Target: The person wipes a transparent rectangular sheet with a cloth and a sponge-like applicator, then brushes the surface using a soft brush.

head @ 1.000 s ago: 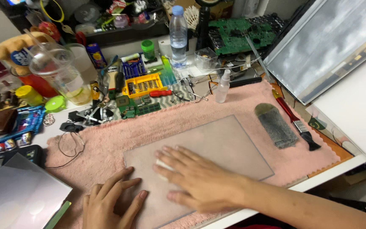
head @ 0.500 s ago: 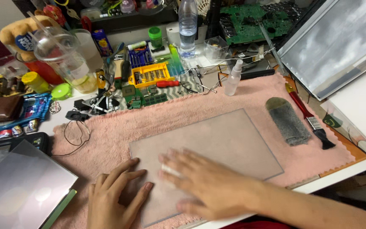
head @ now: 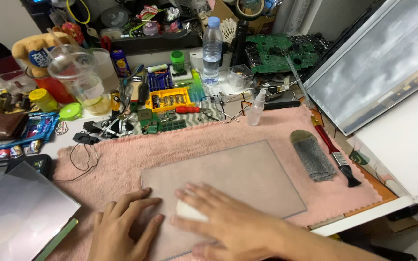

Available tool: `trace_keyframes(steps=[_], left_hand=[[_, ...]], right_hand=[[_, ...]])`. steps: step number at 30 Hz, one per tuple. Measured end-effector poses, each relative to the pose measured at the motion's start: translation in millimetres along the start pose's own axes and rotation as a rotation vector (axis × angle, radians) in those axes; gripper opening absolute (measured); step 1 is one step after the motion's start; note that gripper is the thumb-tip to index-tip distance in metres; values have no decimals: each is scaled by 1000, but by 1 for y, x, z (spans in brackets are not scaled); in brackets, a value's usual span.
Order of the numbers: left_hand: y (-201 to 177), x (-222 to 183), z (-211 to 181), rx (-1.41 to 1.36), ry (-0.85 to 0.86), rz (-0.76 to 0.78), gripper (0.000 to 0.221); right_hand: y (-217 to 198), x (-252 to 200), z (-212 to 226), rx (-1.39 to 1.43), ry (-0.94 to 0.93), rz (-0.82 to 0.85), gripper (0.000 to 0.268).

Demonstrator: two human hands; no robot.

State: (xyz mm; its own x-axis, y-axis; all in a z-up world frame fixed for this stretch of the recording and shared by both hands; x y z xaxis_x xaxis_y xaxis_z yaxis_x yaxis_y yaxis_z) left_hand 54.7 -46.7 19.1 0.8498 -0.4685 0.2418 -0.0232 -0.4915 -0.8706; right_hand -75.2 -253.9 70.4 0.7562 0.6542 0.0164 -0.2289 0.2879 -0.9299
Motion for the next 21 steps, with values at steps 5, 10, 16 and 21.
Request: trace_keyframes(steps=[5,10,16,21], left_hand=[[-2,-1,-6,1,-16,48,40],[-5,-2,-25,1,-59,25,34],[-7,-2,-45,-37,-23,-78,38],[-9,-1,-44,-54,-15,-113,41]], right_hand=[[16,-46,14,43,-110,74,62],[-6,-49,-5,4,42,69,69],[-6,-30,13,-26,10,-50,81],[-1,-71,19,-1018,-40,-125,111]])
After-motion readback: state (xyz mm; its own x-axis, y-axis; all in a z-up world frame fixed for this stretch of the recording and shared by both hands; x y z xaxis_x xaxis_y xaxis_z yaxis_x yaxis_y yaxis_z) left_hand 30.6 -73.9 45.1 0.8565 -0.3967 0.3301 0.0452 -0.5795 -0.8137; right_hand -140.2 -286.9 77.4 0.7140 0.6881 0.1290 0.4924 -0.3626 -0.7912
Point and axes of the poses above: each hand's wrist, its own x-axis towards the middle knuckle, its own y-axis out of the palm, z = x × y, the point moved 7 cm from there along x, towards the middle knuckle, and after that the axes turned 5 degrees about -y, right-handed, at the moved point
